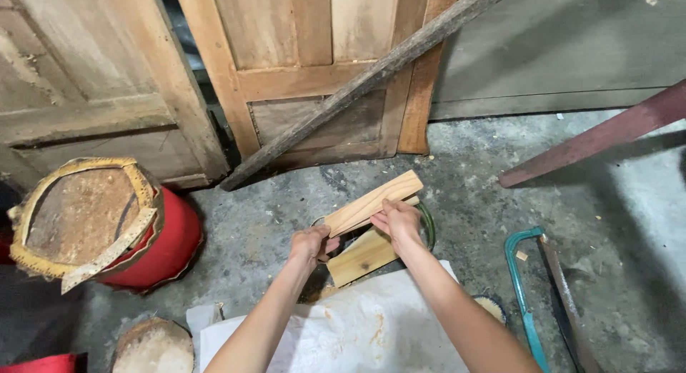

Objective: Assemble wooden slats into a frame and inspect the assembly

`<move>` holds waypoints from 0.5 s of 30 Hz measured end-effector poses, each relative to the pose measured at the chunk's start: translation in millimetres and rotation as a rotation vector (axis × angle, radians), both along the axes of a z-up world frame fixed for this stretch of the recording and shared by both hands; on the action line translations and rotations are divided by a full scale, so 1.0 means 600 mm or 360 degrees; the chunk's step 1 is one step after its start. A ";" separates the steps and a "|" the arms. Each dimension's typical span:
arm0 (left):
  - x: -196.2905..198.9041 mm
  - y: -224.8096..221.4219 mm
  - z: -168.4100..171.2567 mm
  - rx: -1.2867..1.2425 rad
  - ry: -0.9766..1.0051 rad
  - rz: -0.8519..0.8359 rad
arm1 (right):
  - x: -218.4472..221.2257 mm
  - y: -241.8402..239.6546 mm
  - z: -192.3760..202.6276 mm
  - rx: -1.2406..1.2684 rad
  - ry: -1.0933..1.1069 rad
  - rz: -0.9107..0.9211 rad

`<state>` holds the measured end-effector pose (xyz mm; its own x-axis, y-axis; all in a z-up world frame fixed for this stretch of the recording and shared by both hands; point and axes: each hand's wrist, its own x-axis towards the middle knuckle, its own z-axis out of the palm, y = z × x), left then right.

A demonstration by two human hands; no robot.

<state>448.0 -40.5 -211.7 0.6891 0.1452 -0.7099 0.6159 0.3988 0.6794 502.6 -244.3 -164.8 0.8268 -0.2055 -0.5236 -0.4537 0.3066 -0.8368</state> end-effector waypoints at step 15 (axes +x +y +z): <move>0.033 0.000 -0.088 -0.0004 -0.0085 0.0284 | -0.010 -0.103 0.181 -0.0409 0.0267 0.0621</move>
<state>467.8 -40.7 -264.7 0.6892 0.2669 -0.6737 0.4986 0.5000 0.7081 496.5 -305.8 -56.3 0.7765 -0.0373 -0.6290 -0.6284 -0.1193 -0.7687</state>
